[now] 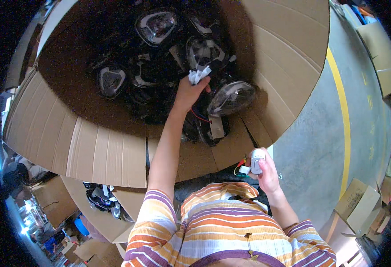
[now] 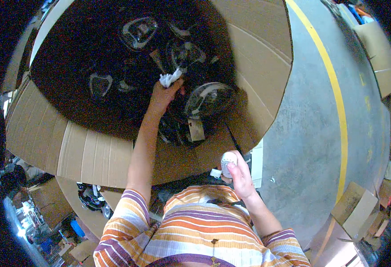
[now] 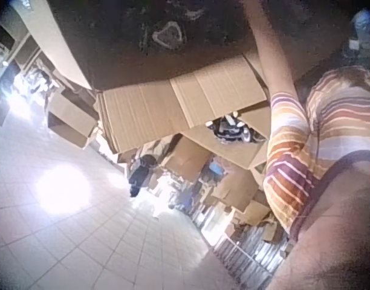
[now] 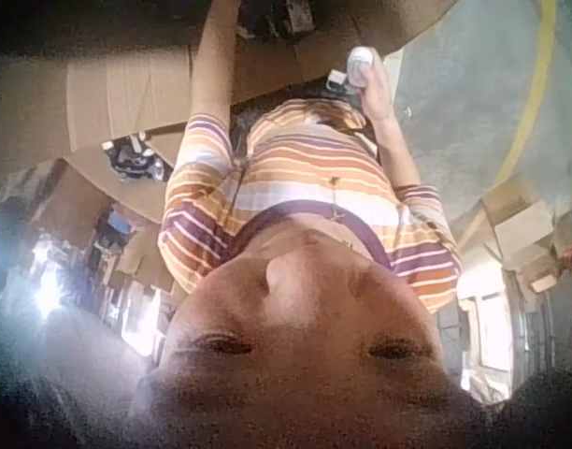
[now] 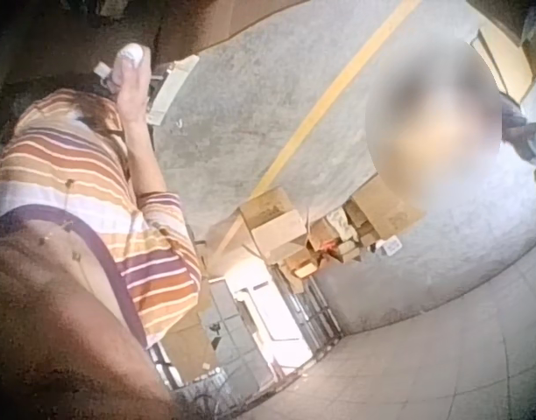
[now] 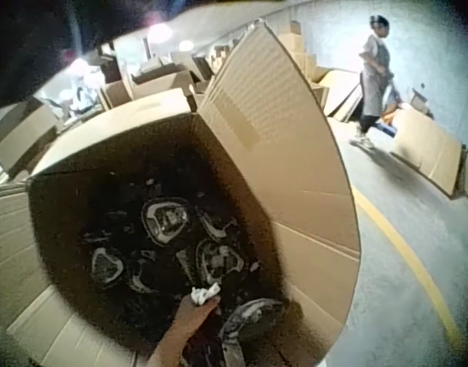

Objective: The person tests headlights by connecting their wire connectors to a handheld power tester to light them up and transferring them between cardboard boxes.

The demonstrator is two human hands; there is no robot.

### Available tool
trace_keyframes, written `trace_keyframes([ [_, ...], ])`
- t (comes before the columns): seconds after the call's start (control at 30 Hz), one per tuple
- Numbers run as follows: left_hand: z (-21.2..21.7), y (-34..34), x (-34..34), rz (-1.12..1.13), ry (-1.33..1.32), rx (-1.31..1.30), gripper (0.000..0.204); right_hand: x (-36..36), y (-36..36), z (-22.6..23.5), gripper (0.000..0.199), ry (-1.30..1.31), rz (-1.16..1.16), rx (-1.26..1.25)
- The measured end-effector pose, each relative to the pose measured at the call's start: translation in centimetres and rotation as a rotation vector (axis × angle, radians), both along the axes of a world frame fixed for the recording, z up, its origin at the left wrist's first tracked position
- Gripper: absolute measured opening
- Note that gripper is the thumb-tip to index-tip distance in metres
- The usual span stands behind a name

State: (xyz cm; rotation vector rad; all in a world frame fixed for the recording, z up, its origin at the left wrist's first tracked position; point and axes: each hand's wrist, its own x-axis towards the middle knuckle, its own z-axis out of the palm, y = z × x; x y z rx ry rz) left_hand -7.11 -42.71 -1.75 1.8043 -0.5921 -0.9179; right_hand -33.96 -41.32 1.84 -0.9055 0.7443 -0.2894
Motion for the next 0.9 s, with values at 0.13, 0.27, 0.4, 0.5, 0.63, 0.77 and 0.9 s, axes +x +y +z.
trace_keyframes([
  [0.13,1.3,3.0,-0.9,-0.016,-0.094,-0.09,0.016,0.3,0.1,0.5,0.026,0.015,0.023,0.026],
  [0.27,1.9,5.0,-2.2,0.208,-0.086,-0.169,0.022,0.1,0.1,-0.4,0.028,-0.038,0.051,0.041],
  [0.4,2.1,5.6,-0.1,0.165,0.062,0.15,0.023,0.6,0.4,0.0,0.03,0.021,0.082,-0.074],
  [0.5,1.5,5.7,-0.2,0.136,-0.153,0.001,0.016,1.0,0.7,0.1,0.037,0.029,0.031,-0.055],
  [0.63,1.5,6.3,-0.1,0.043,-0.085,-0.265,0.015,0.4,0.7,-0.5,0.03,-0.013,0.099,-0.092],
  [0.77,2.4,4.7,-0.9,-0.202,-0.145,-0.181,0.021,0.4,0.4,-0.2,0.028,0.008,0.146,-0.073],
  [0.9,1.4,4.6,-0.8,-0.445,-0.511,-0.093,0.022,0.6,0.3,0.3,0.025,-0.022,0.109,-0.03],
])
